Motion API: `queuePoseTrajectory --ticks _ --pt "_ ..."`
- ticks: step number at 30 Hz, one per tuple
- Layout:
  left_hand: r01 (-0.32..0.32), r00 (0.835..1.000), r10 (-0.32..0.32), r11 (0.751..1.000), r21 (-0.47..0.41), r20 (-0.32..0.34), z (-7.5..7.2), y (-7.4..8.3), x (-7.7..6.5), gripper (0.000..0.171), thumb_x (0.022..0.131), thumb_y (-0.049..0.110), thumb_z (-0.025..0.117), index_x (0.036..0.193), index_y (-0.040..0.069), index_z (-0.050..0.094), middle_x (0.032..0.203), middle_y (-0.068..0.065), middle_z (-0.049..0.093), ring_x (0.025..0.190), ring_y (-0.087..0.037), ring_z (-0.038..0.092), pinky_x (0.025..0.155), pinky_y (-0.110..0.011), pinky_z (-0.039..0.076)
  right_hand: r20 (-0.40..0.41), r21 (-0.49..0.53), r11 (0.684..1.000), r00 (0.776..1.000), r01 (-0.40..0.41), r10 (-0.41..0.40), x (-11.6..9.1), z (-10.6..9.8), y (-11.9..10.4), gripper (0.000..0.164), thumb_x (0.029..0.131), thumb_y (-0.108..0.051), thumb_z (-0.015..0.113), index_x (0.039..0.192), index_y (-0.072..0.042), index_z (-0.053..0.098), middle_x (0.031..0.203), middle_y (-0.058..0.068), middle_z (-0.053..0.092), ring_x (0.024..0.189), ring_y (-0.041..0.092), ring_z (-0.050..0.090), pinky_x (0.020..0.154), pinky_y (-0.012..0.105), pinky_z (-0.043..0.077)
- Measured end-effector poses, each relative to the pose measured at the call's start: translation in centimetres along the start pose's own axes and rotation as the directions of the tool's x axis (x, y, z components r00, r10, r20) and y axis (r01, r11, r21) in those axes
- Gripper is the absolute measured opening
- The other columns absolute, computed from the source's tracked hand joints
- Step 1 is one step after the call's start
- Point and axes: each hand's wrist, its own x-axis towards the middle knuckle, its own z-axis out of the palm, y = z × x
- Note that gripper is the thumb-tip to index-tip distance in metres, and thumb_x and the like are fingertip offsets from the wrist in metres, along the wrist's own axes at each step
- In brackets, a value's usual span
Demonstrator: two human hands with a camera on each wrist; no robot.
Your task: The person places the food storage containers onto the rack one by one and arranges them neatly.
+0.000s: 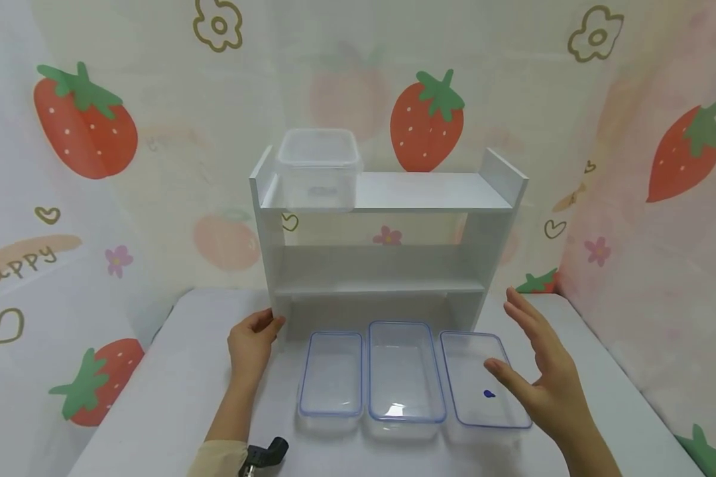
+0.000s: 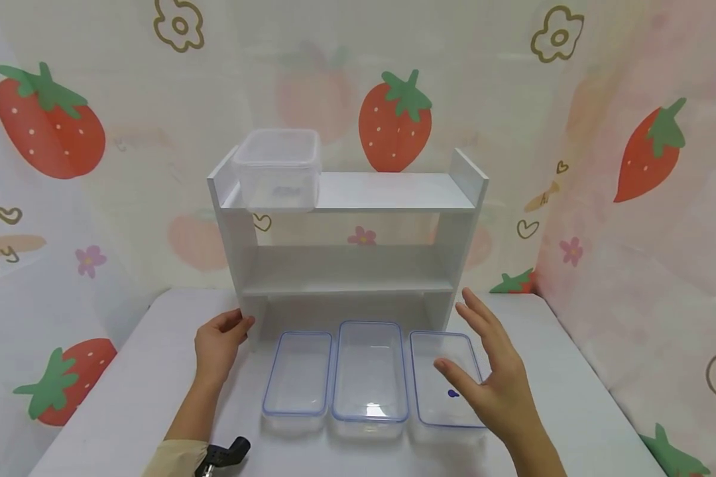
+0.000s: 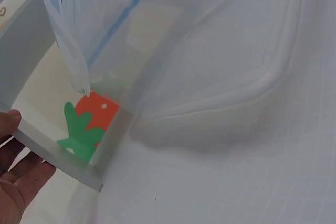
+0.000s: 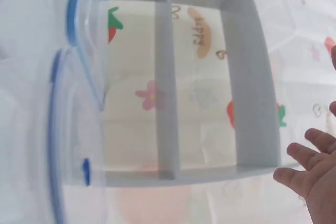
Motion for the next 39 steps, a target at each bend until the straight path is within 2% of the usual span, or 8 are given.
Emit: queuePoseTrajectory --ticks 3,9,13,17,19,26,34,39 --pt "0.003 1.000 -0.003 1.000 -0.003 0.001 0.0 0.1 0.0 0.034 0.094 0.020 0.077 0.121 0.000 0.072 0.116 -0.019 0.074 0.102 -0.028 0.073 0.074 -0.015 0.058 0.006 -0.016 1.000 1.000 -0.012 0.012 -1.3 -0.3 1.4 0.080 0.072 0.009 0.084 0.144 0.008 0.049 0.154 0.031 0.042 0.148 0.020 0.041 0.118 0.017 0.031" --pt "0.011 1.000 -0.011 1.000 -0.009 0.006 0.3 0.2 0.1 0.035 0.094 0.019 0.077 0.122 -0.001 0.071 0.116 -0.020 0.074 0.102 -0.030 0.073 0.075 -0.016 0.059 0.027 -0.047 0.994 0.995 -0.098 0.100 -5.0 -0.5 5.7 0.088 0.070 0.010 0.086 0.149 0.001 0.048 0.161 0.021 0.039 0.152 0.025 0.033 0.117 0.014 0.030" --pt "0.013 1.000 -0.013 1.000 -0.009 0.010 0.5 0.3 0.2 0.035 0.094 0.019 0.077 0.122 -0.001 0.071 0.116 -0.019 0.074 0.103 -0.030 0.073 0.075 -0.015 0.059 0.036 -0.066 0.992 0.993 -0.111 0.114 -6.7 -0.4 7.0 0.089 0.068 0.009 0.088 0.148 0.001 0.048 0.161 0.021 0.038 0.152 0.024 0.034 0.114 0.011 0.029" --pt "0.005 1.000 -0.005 1.000 0.000 0.001 0.5 0.4 0.3 0.034 0.094 0.019 0.077 0.121 -0.001 0.072 0.115 -0.019 0.075 0.101 -0.029 0.073 0.074 -0.015 0.058 0.041 -0.038 0.994 0.994 -0.103 0.105 -7.5 -0.6 8.1 0.090 0.067 0.013 0.086 0.148 0.006 0.047 0.161 0.024 0.036 0.152 0.026 0.032 0.118 0.014 0.028" --pt "0.004 1.000 -0.004 1.000 0.009 -0.006 0.5 0.5 0.3 0.033 0.094 0.020 0.078 0.120 0.000 0.073 0.113 -0.018 0.075 0.098 -0.028 0.074 0.073 -0.015 0.058 0.047 -0.036 0.990 0.989 -0.138 0.140 -7.7 -0.8 8.4 0.090 0.069 0.014 0.084 0.149 0.004 0.046 0.162 0.022 0.035 0.153 0.023 0.031 0.117 0.013 0.028" --pt "0.007 1.000 -0.006 1.000 0.028 -0.003 0.3 0.2 0.1 0.033 0.094 0.022 0.077 0.119 0.002 0.073 0.112 -0.018 0.076 0.091 -0.022 0.074 0.072 -0.016 0.058 0.088 -0.040 0.953 0.949 -0.300 0.302 -9.2 -1.3 9.3 0.086 0.081 0.015 0.076 0.156 -0.005 0.040 0.167 0.013 0.030 0.153 0.010 0.029 0.116 0.010 0.029" --pt "0.002 1.000 -0.001 0.999 0.033 -0.009 0.0 0.1 0.1 0.032 0.093 0.023 0.078 0.118 0.003 0.074 0.111 -0.017 0.076 0.089 -0.021 0.073 0.071 -0.015 0.058 0.159 -0.045 0.944 0.931 -0.326 0.329 -10.9 -1.8 10.6 0.092 0.081 0.014 0.077 0.159 -0.008 0.034 0.168 0.016 0.026 0.153 0.002 0.024 0.115 0.006 0.025" --pt "-0.001 1.000 0.002 1.000 0.025 -0.008 0.0 0.0 0.1 0.032 0.094 0.023 0.078 0.118 0.002 0.074 0.112 -0.017 0.076 0.091 -0.019 0.073 0.072 -0.015 0.058 0.213 -0.092 0.922 0.897 -0.376 0.387 -11.6 -2.0 11.2 0.094 0.082 0.005 0.080 0.161 -0.016 0.032 0.170 0.009 0.021 0.152 -0.006 0.019 0.111 0.002 0.024"
